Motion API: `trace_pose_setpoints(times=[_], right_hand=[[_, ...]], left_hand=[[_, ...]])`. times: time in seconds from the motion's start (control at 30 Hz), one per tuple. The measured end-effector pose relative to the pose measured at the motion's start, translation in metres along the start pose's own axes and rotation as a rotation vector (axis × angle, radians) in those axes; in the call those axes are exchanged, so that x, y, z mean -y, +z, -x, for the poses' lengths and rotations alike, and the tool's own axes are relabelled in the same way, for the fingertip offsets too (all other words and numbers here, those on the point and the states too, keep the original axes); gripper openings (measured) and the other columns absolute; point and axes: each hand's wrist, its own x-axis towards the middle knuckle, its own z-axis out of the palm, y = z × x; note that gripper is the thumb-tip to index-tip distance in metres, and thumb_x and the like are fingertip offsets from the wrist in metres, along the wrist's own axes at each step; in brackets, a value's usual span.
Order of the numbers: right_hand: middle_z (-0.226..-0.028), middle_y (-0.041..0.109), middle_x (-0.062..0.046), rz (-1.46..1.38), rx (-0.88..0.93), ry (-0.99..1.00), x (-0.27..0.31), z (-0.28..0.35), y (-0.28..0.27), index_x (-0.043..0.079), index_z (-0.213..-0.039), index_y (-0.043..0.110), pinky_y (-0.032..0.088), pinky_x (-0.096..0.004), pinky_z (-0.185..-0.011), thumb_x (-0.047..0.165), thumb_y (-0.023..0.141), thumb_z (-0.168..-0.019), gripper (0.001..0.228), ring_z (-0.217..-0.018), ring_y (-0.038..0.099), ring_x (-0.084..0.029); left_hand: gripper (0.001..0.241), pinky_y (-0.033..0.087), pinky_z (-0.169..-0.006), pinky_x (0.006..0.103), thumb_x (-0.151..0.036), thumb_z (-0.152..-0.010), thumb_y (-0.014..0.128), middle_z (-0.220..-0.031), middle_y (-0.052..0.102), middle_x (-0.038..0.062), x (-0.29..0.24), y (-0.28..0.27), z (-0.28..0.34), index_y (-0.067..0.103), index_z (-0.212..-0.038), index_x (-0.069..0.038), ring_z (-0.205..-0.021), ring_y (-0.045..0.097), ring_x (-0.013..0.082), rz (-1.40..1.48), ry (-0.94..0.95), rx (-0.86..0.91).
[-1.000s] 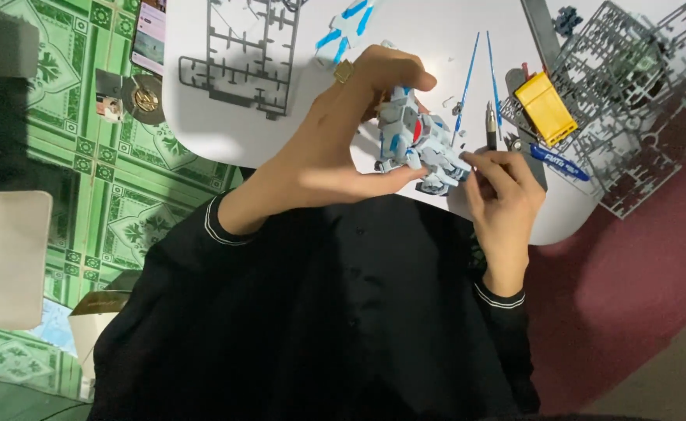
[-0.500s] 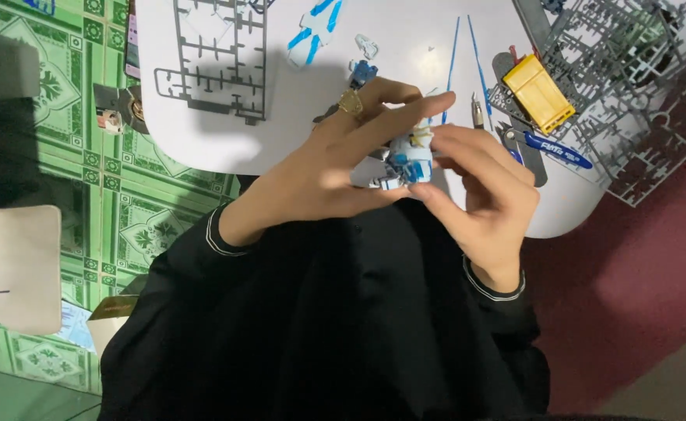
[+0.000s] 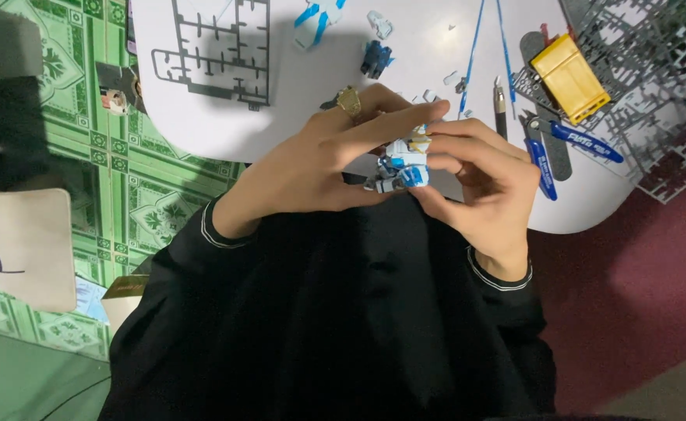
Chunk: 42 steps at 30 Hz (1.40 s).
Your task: Assembling a plastic model robot by fitting small parts together.
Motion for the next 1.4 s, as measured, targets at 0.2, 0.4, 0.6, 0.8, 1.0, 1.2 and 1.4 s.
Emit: trace_pose_setpoints(times=[0.2,0.4,0.6,0.8,1.0,1.2,1.4], right_hand=[[-0.108,0.060,-0.029,0.106,-0.033,-0.088,-0.008,0.002,0.000,-0.012,-0.105,0.062,0.059,-0.029,-0.083,-0.011,0.075,-0.080,0.028,-0.099,0.062,-0.029],[-0.106,0.061,-0.030,0.274,0.005,-0.208,0.001,-0.003,-0.003,-0.013,-0.107,0.060,0.062,-0.034,-0.080,0.002,0.070,-0.086,0.027,-0.096,0.062,-0.032],[-0.102,0.063,-0.034,0.662,-0.056,-0.492,-0.020,0.006,-0.005,-0.018,-0.110,0.056,0.058,-0.048,-0.081,-0.001,0.063,-0.097,0.023,-0.090,0.066,-0.046],[-0.086,0.061,-0.018,0.859,0.029,-0.413,-0.019,0.009,-0.008,-0.011,-0.109,0.059,0.043,-0.035,-0.057,0.007,0.058,-0.102,0.020,-0.067,0.055,-0.028],[-0.076,0.054,-0.015,0.834,0.024,-0.401,-0.014,0.006,-0.009,-0.011,-0.104,0.063,0.039,-0.033,-0.053,0.003,0.059,-0.099,0.015,-0.059,0.044,-0.025],[-0.077,0.053,-0.017,0.768,0.048,-0.382,-0.009,0.004,-0.006,-0.014,-0.106,0.061,0.038,-0.035,-0.056,0.001,0.058,-0.101,0.017,-0.060,0.043,-0.027],[-0.075,0.058,-0.019,0.801,-0.022,-0.466,-0.017,0.007,-0.008,-0.016,-0.106,0.063,0.044,-0.036,-0.055,0.008,0.063,-0.101,0.024,-0.059,0.050,-0.026]], left_hand=[[0.061,0.048,-0.094,0.0364,-0.044,-0.109,0.053,-0.133,0.045,0.011,0.001,0.000,-0.001,0.019,-0.155,-0.024,-0.119,0.050,0.0260,0.056,-0.024,0.008],[0.068,0.066,-0.099,0.0260,-0.046,-0.110,0.059,-0.134,0.048,0.008,0.005,0.003,-0.004,0.013,-0.158,-0.029,-0.113,0.057,0.0195,0.147,0.011,-0.101],[0.071,0.061,-0.084,0.0197,-0.035,-0.103,0.073,-0.118,0.056,0.002,-0.011,0.003,-0.013,0.022,-0.153,-0.030,-0.099,0.055,0.0122,0.182,-0.230,-0.127],[0.061,0.047,-0.060,0.0172,-0.023,-0.101,0.069,-0.125,0.068,0.001,-0.013,0.000,-0.018,0.031,-0.148,-0.019,-0.071,0.047,0.0049,0.275,-0.238,-0.117],[0.059,0.049,-0.064,0.0188,-0.021,-0.097,0.072,-0.108,0.071,0.000,-0.013,0.002,-0.018,0.037,-0.145,-0.015,-0.074,0.056,0.0056,0.269,-0.215,-0.161],[0.059,0.055,-0.073,0.0190,-0.019,-0.097,0.072,-0.118,0.071,0.000,-0.010,0.004,-0.016,0.038,-0.145,-0.017,-0.084,0.060,0.0051,0.277,-0.185,-0.168],[0.066,0.061,-0.102,0.0271,-0.028,-0.097,0.075,-0.148,0.053,0.005,-0.006,0.006,-0.013,0.033,-0.147,-0.020,-0.130,0.066,0.0188,0.292,-0.172,-0.179]])
